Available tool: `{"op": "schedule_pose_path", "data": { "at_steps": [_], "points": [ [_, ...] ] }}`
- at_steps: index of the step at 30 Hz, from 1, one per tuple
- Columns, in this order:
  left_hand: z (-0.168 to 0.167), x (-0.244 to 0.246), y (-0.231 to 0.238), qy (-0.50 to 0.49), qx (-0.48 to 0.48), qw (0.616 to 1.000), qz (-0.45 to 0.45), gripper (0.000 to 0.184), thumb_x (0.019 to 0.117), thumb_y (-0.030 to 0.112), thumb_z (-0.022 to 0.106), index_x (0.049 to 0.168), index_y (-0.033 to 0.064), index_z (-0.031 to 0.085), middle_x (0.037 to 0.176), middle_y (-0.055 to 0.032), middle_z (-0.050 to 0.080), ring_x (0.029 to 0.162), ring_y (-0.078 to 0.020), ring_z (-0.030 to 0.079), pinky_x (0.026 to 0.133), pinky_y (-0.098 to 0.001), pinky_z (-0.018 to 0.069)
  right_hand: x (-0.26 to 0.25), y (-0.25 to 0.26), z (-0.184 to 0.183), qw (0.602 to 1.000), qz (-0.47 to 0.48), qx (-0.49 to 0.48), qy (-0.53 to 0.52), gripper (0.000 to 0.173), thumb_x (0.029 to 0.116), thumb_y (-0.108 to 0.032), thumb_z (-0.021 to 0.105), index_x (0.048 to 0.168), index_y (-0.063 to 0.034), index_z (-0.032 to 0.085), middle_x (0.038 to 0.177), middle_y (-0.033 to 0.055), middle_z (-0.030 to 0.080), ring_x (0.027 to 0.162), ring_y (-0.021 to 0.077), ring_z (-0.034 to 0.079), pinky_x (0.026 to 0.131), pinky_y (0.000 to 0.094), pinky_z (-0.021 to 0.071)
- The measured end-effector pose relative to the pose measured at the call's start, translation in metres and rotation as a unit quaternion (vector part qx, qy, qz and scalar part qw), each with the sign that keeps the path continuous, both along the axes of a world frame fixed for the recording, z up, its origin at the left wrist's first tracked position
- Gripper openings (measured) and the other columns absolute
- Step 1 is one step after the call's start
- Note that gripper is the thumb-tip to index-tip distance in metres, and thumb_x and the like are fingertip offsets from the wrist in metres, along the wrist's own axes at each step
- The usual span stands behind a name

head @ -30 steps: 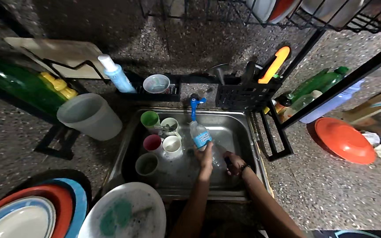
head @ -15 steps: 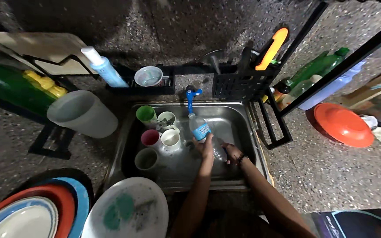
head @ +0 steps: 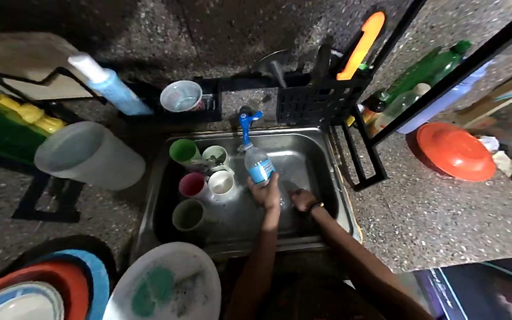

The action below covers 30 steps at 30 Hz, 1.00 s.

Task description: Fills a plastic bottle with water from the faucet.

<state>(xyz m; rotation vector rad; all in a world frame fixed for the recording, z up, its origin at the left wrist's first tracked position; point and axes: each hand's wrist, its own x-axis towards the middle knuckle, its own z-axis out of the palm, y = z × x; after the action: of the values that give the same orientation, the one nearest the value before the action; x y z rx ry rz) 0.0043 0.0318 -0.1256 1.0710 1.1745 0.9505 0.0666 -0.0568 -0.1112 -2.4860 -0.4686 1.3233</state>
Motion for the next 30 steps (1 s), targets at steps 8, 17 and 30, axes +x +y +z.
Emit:
{"op": "schedule_pose_path", "data": {
  "at_steps": [8, 17, 30],
  "points": [
    [-0.007, -0.001, 0.009, -0.005, 0.0, 1.0, 0.006, 0.084, 0.0696, 0.003, 0.089, 0.142, -0.0001, 0.045, 0.117, -0.0213, 0.065, 0.104, -0.0265, 0.067, 0.086, -0.0428, 0.0582, -0.001, -0.003, -0.013, 0.995, 0.092, -0.028, 0.015, 0.058, 0.1121, -0.041, 0.031, 0.138, 0.0037, 0.058, 0.142, 0.025, 0.058, 0.136, 0.0371, 0.054, 0.115, 0.0561, 0.0394],
    [0.001, -0.001, 0.007, -0.033, -0.042, 0.998, -0.036, 0.07, 0.0821, 0.009, 0.083, 0.142, -0.0004, 0.048, 0.114, -0.0201, 0.065, 0.096, -0.0237, 0.067, 0.079, -0.039, 0.0582, -0.02, -0.007, 0.002, 0.96, 0.271, -0.068, -0.001, 0.07, 0.1014, -0.051, 0.058, 0.14, 0.0069, 0.055, 0.146, 0.0308, 0.052, 0.139, 0.0466, 0.047, 0.114, 0.0652, 0.0352],
    [-0.001, 0.0, 0.006, -0.048, -0.035, 0.997, -0.055, 0.073, 0.0827, 0.012, 0.083, 0.144, 0.0025, 0.044, 0.118, -0.0189, 0.064, 0.101, -0.0234, 0.066, 0.082, -0.0392, 0.0575, -0.017, -0.011, -0.002, 0.954, 0.296, -0.047, -0.026, 0.056, 0.1058, -0.043, 0.051, 0.136, 0.0038, 0.059, 0.138, 0.0318, 0.058, 0.13, 0.051, 0.054, 0.105, 0.0726, 0.0396]
  ]
}}
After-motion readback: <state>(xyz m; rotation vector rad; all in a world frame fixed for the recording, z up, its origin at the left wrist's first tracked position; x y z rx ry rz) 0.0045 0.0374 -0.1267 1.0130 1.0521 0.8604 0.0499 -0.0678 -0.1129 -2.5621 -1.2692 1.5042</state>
